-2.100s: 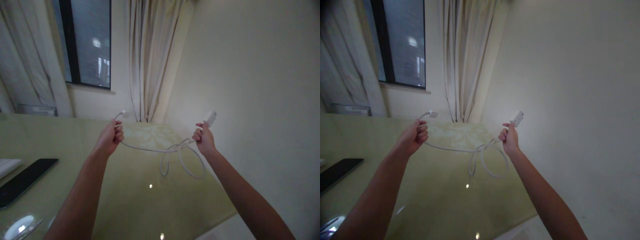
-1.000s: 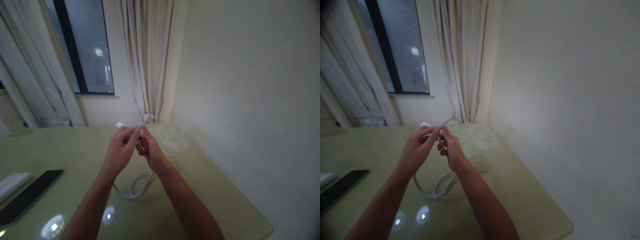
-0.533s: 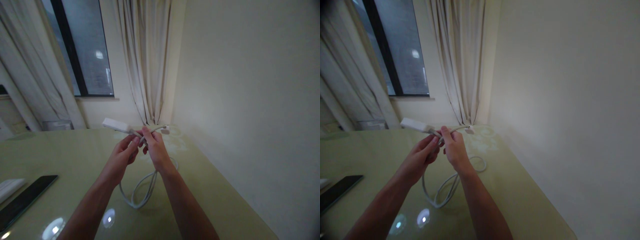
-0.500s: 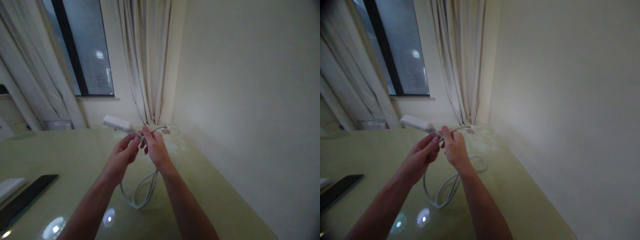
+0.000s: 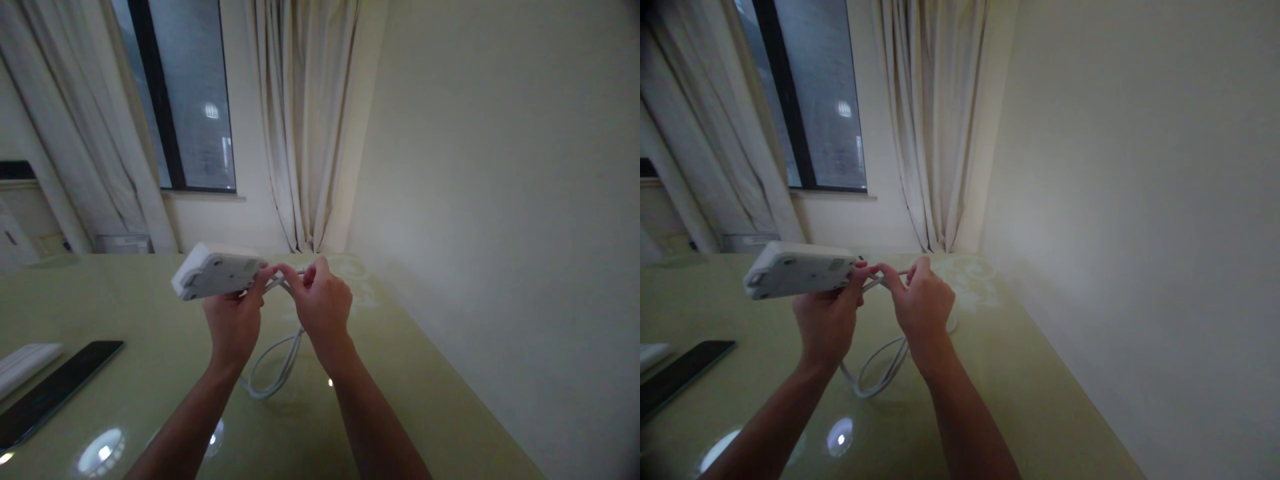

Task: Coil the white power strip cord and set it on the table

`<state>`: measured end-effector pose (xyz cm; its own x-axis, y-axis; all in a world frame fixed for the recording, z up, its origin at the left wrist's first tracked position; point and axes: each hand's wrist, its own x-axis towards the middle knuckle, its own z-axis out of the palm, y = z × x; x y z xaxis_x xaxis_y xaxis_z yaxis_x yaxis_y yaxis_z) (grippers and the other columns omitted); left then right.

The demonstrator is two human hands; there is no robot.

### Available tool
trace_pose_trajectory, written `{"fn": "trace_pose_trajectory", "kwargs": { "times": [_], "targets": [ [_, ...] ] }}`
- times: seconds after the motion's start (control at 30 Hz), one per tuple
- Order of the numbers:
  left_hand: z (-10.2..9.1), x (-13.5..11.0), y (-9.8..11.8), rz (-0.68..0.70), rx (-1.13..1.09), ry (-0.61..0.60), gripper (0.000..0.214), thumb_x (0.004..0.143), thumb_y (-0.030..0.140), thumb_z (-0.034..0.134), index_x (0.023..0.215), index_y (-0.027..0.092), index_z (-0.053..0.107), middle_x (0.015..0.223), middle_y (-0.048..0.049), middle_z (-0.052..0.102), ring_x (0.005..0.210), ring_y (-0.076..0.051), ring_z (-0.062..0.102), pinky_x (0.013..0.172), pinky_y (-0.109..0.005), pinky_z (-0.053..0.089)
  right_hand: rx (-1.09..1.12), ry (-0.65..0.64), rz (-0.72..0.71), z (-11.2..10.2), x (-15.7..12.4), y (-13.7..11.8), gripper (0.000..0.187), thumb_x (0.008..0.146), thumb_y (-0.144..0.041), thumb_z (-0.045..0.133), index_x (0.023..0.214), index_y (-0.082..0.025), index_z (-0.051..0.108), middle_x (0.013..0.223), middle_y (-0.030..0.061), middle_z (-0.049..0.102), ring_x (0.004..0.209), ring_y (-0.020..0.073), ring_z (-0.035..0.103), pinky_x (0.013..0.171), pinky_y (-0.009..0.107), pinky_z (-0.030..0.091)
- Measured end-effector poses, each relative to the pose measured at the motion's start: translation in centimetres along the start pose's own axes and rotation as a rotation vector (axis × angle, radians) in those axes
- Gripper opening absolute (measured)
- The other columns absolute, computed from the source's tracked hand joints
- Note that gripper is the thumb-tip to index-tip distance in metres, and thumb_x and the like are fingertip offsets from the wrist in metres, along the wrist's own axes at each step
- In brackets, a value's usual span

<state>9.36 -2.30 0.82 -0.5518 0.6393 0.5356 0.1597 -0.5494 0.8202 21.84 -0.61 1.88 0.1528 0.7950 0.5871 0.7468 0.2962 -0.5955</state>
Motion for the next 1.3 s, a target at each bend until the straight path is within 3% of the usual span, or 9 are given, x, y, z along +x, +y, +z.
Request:
{"fn": "trace_pose_trajectory", "kwargs": {
  "times": [0.17,0.37,0.5,0.63,0.8,0.93,1.07,1.17,1.3],
  "targets": [
    [-0.4,0.6,0.4,0.025,-0.015,0.039,0.026,0.081,0.042,0.083,0.087,0.017,0.083,0.069,-0.0020,0.075,0.049,-0.010,0.052,0.046,-0.021,0.041,0.074,-0.034,-0.192,0.6,-1.2,-1.0,0.050,0.108,-0.060,0.043,0.123,-0.017,0.063,0.095,0.0103,0.080,0.087,0.0258,0.077,0.073,0.032,0.049],
    [-0.9,1.2,1.5,-0.020,-0.145,0.070,0.028,0.077,0.042,0.087,0.089,0.017,0.081,0.088,-0.0066,0.080,0.063,-0.013,0.063,0.050,-0.021,0.046,0.167,-0.175,-0.391,0.0,-1.8,-1.7,0.066,0.098,-0.053,0.061,0.148,-0.012,0.049,0.130,0.0184,0.070,0.117,0.0314,0.068,0.102,0.045,0.052],
    [-1.8,1.9,2.0,-0.004,-0.120,0.061,0.029,0.079,0.045,0.086,0.091,0.018,0.082,0.080,-0.0028,0.077,0.053,-0.008,0.050,0.046,-0.021,0.039,0.088,-0.223,-0.511,0.1,-1.4,-1.2,0.051,0.093,-0.023,0.061,0.142,-0.012,0.055,0.122,0.0153,0.069,0.113,0.0283,0.062,0.102,0.043,0.053],
    [-2.4,2.5,2.6,-0.039,-0.116,0.049,0.029,0.077,0.044,0.089,0.090,0.018,0.084,0.062,0.0022,0.065,0.050,-0.006,0.040,0.043,-0.018,0.030,0.028,-0.153,-0.643,0.5,-0.9,-0.5,0.028,0.089,-0.006,0.056,0.111,-0.017,0.069,0.105,0.0103,0.065,0.103,0.0259,0.058,0.091,0.038,0.054],
    [-2.9,3.2,3.0,-0.240,-0.283,-0.083,0.033,0.073,0.044,0.091,0.083,0.014,0.083,0.058,0.0029,0.059,0.045,-0.002,0.029,0.038,-0.015,0.019,0.059,-0.047,-0.807,-0.1,-0.3,0.1,0.018,0.097,-0.008,0.056,0.096,-0.019,0.071,0.101,0.0093,0.063,0.098,0.0236,0.057,0.088,0.036,0.053],
    [-3.6,4.1,2.3,-0.484,-0.448,-0.281,0.042,0.069,0.043,0.095,0.092,0.010,0.081,0.080,-0.0024,0.070,0.044,0.001,0.030,0.033,-0.011,0.021,0.049,0.075,-0.913,-0.3,-0.1,1.0,0.017,0.102,-0.021,0.064,0.117,-0.019,0.073,0.110,0.0103,0.069,0.102,0.0229,0.063,0.092,0.037,0.055],
    [-3.7,4.4,1.6,-0.685,-0.576,-0.432,0.031,0.082,0.037,0.087,0.093,0.010,0.077,0.064,0.0042,0.056,0.040,-0.001,0.030,0.030,-0.010,0.020,0.109,0.218,-1.066,0.2,-0.3,1.6,0.033,0.098,-0.025,0.074,0.130,-0.031,0.071,0.125,0.0045,0.074,0.110,0.0181,0.069,0.097,0.033,0.057],
    [-3.1,4.3,1.5,-0.786,-0.622,-0.422,0.023,0.092,0.033,0.077,0.084,0.012,0.071,0.066,0.0020,0.061,0.042,-0.002,0.040,0.032,-0.011,0.030,0.133,0.228,-1.146,0.4,-0.3,1.7,0.035,0.098,-0.023,0.075,0.132,-0.031,0.072,0.130,0.0024,0.076,0.116,0.0163,0.070,0.099,0.031,0.058],
    [-2.7,4.8,0.6,-0.781,-0.549,-0.222,0.014,0.097,0.023,0.070,0.087,0.014,0.070,0.080,-0.0007,0.073,0.048,-0.004,0.054,0.043,-0.012,0.042,0.096,0.159,-1.189,0.1,-0.4,2.1,0.029,0.098,-0.024,0.074,0.127,-0.023,0.073,0.133,0.0043,0.077,0.125,0.0188,0.068,0.103,0.033,0.058]
  ]
}}
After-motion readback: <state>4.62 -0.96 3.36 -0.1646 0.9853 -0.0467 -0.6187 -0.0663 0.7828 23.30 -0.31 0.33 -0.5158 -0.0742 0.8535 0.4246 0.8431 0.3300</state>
